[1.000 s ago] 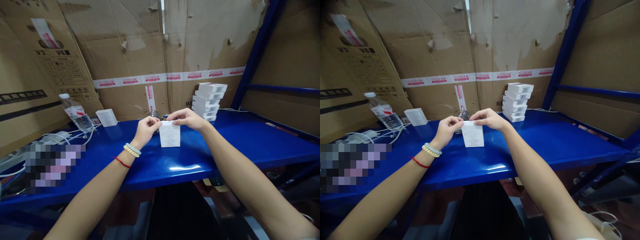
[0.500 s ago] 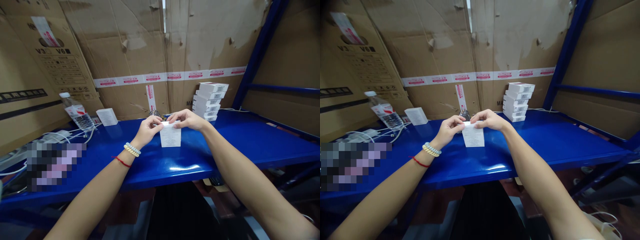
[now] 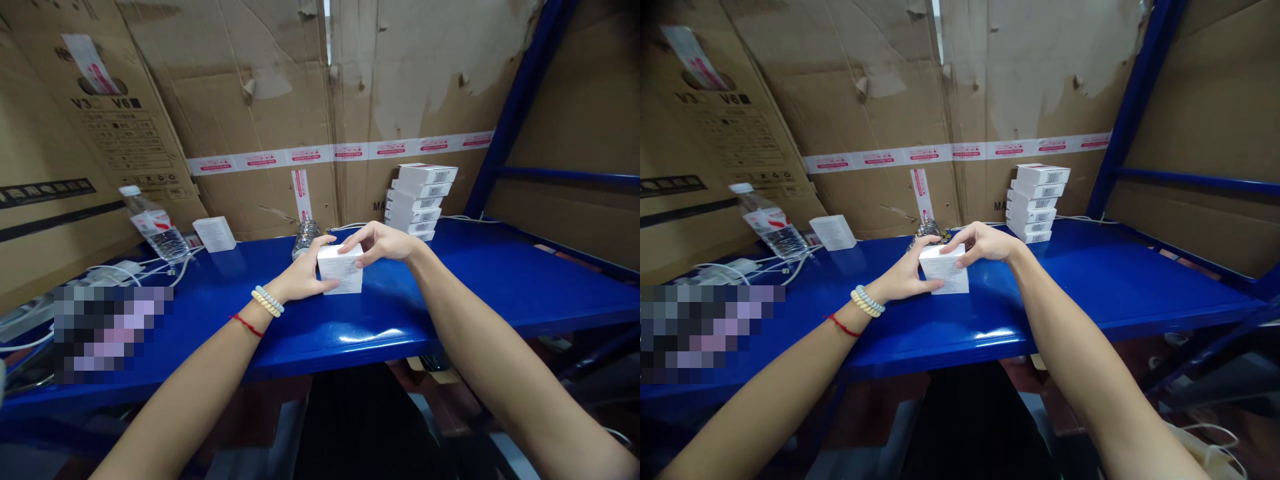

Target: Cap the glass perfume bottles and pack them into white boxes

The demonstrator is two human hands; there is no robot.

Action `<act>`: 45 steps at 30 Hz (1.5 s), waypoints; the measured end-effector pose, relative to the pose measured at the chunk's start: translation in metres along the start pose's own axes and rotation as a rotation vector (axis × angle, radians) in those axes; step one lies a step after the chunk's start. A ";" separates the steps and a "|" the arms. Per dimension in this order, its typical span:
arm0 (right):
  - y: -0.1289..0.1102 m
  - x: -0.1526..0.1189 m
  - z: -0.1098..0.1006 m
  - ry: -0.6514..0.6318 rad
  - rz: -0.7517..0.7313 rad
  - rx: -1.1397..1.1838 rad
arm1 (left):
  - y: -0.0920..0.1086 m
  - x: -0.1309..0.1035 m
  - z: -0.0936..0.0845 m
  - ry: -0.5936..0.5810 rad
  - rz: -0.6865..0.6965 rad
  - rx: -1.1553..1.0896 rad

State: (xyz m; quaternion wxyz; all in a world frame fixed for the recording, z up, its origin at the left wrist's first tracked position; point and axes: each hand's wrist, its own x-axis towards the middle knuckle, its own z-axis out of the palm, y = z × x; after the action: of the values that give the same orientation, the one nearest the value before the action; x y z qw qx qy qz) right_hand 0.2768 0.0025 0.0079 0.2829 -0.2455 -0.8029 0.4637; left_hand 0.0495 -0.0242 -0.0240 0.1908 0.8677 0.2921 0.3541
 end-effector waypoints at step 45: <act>0.017 0.007 0.002 0.046 0.263 -0.094 | -0.095 -0.039 -0.111 0.651 -1.015 0.760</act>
State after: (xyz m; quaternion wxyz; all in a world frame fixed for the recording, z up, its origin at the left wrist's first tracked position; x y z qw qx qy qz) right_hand 0.2725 0.0141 -0.0062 0.2262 -0.3722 -0.7779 0.4530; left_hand -0.0887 0.0368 -0.0199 -0.0805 0.4813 0.8053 0.3366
